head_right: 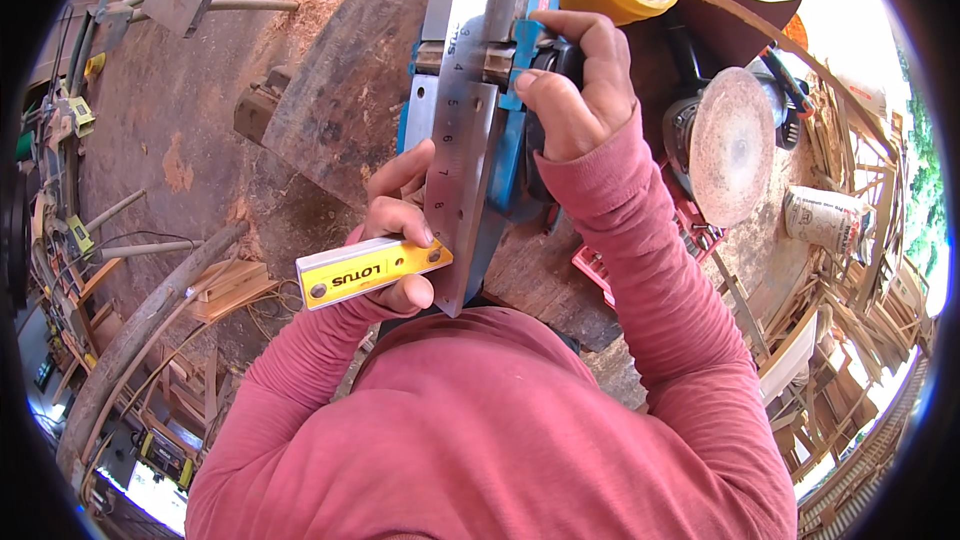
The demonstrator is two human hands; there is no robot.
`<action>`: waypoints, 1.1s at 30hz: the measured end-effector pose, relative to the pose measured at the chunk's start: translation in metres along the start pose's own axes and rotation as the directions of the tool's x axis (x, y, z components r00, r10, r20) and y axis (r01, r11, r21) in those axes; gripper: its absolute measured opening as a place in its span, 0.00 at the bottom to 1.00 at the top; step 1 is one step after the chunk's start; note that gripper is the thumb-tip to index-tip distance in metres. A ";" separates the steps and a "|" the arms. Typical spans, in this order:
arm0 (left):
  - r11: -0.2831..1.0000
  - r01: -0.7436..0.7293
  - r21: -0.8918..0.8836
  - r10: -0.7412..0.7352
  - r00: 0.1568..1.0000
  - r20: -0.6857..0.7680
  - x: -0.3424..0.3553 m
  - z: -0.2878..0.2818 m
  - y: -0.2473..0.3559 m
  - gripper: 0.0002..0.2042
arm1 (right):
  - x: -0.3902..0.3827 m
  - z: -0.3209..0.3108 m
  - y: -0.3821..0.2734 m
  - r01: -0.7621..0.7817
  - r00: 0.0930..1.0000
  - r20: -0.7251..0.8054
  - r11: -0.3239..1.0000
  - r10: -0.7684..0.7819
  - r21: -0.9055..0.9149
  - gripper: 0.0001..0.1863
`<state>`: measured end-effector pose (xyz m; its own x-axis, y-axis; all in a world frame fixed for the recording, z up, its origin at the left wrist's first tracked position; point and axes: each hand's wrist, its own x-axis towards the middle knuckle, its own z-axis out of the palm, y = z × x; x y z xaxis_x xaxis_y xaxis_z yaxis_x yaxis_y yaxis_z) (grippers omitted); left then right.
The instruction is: The person uses a square ruler to check the alignment of the blades and the flatness of the base on an electric planer, sliding the ruler across the metal plate by hand.
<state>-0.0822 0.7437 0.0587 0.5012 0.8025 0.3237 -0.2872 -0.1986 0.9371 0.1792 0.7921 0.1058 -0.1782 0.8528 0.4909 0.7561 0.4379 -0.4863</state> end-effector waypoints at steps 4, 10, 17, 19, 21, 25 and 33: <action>0.999 -0.011 0.049 0.009 0.999 0.040 -0.003 -0.008 -0.005 0.32 | -0.001 -0.001 -0.003 -0.019 1.000 0.014 1.000 0.019 0.010 0.13; 0.995 -0.029 0.094 0.022 0.997 0.075 0.002 -0.009 0.001 0.32 | -0.003 0.000 -0.003 -0.072 0.997 0.020 0.997 0.072 0.013 0.13; 0.992 -0.053 0.112 0.042 0.994 0.098 0.000 -0.012 -0.003 0.32 | 0.000 0.000 -0.004 -0.025 1.000 -0.011 1.000 0.025 0.003 0.12; 0.992 -0.069 0.107 0.059 0.994 0.092 -0.001 -0.010 -0.005 0.32 | 0.001 -0.001 -0.001 0.041 0.999 -0.005 0.999 -0.041 -0.013 0.12; 0.994 -0.067 0.089 0.060 0.995 0.075 -0.003 -0.009 -0.007 0.32 | 0.003 -0.002 -0.002 0.042 0.999 -0.002 0.999 -0.042 -0.013 0.12; 0.993 -0.079 0.090 0.072 0.994 0.077 -0.006 -0.010 -0.011 0.32 | 0.003 -0.002 -0.005 0.018 1.000 -0.001 1.000 -0.018 -0.008 0.12; 0.991 -0.047 0.127 0.035 0.995 0.091 -0.004 -0.011 -0.005 0.33 | 0.001 -0.001 -0.003 0.003 1.000 0.007 0.999 -0.002 -0.032 0.12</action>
<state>-0.0918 0.7476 0.0511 0.5626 0.7407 0.3671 -0.2042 -0.3057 0.9300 0.1771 0.7911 0.1082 -0.1843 0.8537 0.4871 0.7756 0.4307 -0.4614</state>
